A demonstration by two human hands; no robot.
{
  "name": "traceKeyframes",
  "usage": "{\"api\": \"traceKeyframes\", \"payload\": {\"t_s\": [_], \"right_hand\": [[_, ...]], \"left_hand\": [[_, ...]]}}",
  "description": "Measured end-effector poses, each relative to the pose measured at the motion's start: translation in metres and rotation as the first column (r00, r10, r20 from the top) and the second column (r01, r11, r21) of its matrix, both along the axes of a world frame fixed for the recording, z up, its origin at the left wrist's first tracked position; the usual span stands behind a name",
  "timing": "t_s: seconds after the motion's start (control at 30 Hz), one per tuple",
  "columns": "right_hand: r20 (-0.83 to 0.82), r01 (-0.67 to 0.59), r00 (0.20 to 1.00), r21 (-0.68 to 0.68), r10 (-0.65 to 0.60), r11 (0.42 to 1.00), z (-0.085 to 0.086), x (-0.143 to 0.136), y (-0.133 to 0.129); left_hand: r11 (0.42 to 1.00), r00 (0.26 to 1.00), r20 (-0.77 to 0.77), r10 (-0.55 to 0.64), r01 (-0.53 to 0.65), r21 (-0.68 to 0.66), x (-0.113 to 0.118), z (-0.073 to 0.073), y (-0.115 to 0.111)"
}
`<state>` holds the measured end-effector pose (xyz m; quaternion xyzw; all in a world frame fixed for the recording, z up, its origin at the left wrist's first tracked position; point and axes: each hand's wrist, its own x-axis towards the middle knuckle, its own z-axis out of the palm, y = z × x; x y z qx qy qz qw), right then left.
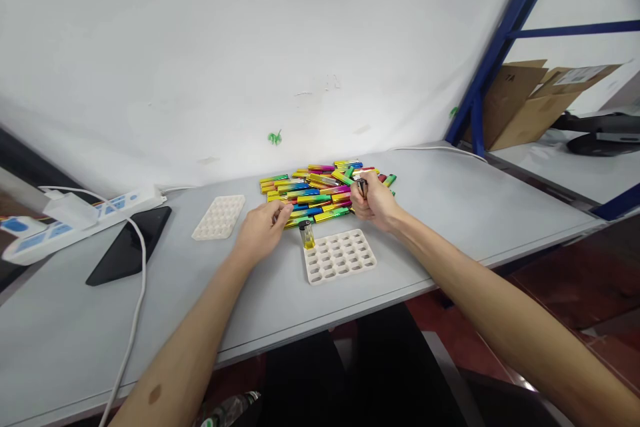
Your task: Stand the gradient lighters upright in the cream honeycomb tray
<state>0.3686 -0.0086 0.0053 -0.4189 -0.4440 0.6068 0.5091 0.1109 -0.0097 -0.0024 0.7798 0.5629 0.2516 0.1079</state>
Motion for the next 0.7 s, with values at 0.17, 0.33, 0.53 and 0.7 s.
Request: {"api": "traceKeyframes", "payload": {"t_s": [0.17, 0.33, 0.53, 0.7], "right_hand": [[0.002, -0.028, 1.000, -0.006, 0.028, 1.000, 0.0004, -0.0014, -0.0019], [-0.049, -0.030, 0.998, -0.005, 0.030, 1.000, 0.0028, -0.0008, -0.0031], [-0.065, -0.106, 0.992, -0.004, 0.106, 0.994, 0.0031, 0.0018, -0.0027], [-0.046, -0.117, 0.992, -0.013, 0.117, 0.993, -0.0015, -0.0022, -0.0035]], "left_hand": [[1.000, 1.000, -0.006, -0.015, 0.015, 0.026, 0.0003, -0.0013, 0.0014], [1.000, 1.000, -0.002, -0.017, 0.017, 0.014, 0.0014, -0.0012, 0.0023], [1.000, 1.000, -0.002, -0.009, 0.009, 0.027, 0.0008, -0.0020, 0.0026], [1.000, 1.000, 0.006, -0.017, 0.017, 0.023, -0.0009, -0.0039, 0.0032]]}}
